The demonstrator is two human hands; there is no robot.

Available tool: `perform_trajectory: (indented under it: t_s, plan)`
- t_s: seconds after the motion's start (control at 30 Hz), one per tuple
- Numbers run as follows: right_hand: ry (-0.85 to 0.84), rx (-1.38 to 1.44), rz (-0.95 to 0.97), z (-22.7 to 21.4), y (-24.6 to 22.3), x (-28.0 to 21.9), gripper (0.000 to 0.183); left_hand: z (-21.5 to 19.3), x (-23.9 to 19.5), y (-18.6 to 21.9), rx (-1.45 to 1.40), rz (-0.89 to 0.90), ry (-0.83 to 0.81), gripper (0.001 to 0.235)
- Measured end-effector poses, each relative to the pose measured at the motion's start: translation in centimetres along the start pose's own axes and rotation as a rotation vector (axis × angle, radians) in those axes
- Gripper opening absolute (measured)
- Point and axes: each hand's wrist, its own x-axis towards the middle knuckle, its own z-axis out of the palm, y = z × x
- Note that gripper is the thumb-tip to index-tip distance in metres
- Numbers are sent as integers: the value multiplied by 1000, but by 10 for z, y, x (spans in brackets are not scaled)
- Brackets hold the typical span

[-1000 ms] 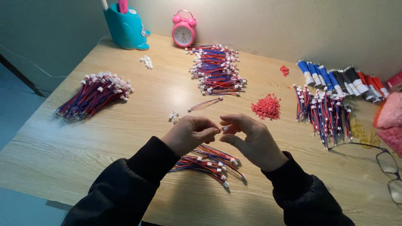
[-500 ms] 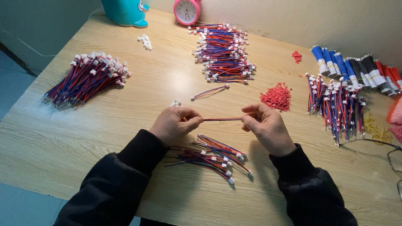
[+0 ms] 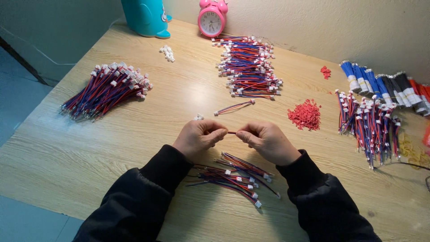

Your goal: Manually assembling small electrical connectors by inserting wires into plastic housings

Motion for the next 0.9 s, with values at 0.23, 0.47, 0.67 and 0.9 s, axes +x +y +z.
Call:
perform_trajectory:
  t_s: [0.23,0.47,0.67,0.9]
  plan:
    - [9,94,27,-4,6,-1,7,5,3,-5,-200,-22,-3,17]
    - [30,89,40,-4,2,-2,7,7,1,-2,-144,-48,25,16]
    - [42,-16,-7,0,-18,0,8,19,-7,2,-290,-82,93,12]
    - [111,152,31,9,-14,4,7,24,-10,6,-515,-144,145,15]
